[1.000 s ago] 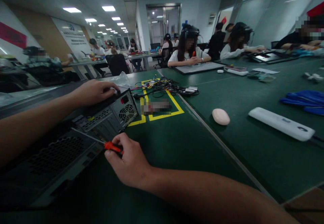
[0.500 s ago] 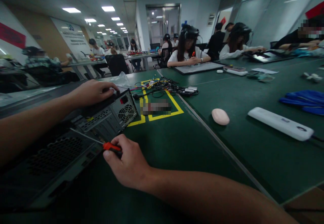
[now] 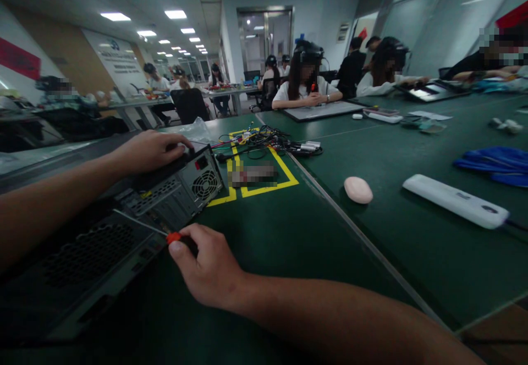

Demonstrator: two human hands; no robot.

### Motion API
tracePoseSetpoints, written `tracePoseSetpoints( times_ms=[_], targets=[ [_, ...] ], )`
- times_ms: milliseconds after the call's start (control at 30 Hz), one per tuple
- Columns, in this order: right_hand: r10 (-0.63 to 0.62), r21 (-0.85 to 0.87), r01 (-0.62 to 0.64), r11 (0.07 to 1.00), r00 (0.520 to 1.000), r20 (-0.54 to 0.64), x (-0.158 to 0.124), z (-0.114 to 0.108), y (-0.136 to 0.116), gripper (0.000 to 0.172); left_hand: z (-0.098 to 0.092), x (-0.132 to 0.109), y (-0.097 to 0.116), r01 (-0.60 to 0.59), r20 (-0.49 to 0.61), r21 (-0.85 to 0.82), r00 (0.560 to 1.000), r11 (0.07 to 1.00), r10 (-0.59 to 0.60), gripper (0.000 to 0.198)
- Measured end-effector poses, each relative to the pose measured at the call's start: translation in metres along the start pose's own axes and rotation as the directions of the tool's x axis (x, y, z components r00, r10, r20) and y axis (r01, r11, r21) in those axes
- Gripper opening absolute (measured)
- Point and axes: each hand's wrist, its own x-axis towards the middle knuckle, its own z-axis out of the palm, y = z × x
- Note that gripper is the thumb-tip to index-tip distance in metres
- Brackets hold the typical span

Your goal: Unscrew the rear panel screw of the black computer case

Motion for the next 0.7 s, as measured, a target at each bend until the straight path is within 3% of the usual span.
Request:
tracePoseSetpoints(
  times_ms=[233,700],
  targets=[
    [0.089,0.008,-0.089,0.996,0.996,-0.004,-0.0002,0.0004,0.0004,0.025,-0.0005,-0.0005,0.0013,-0.006,-0.006,-0.006,1.0,1.0,0.006,0.044],
    [0.09,0.032,-0.09,0.995,0.996,0.001,0.0006,0.0024,0.0016,0.014,-0.0008,-0.0008,0.0016,0.0,-0.006,0.008,1.0,1.0,0.0,0.046]
  ],
)
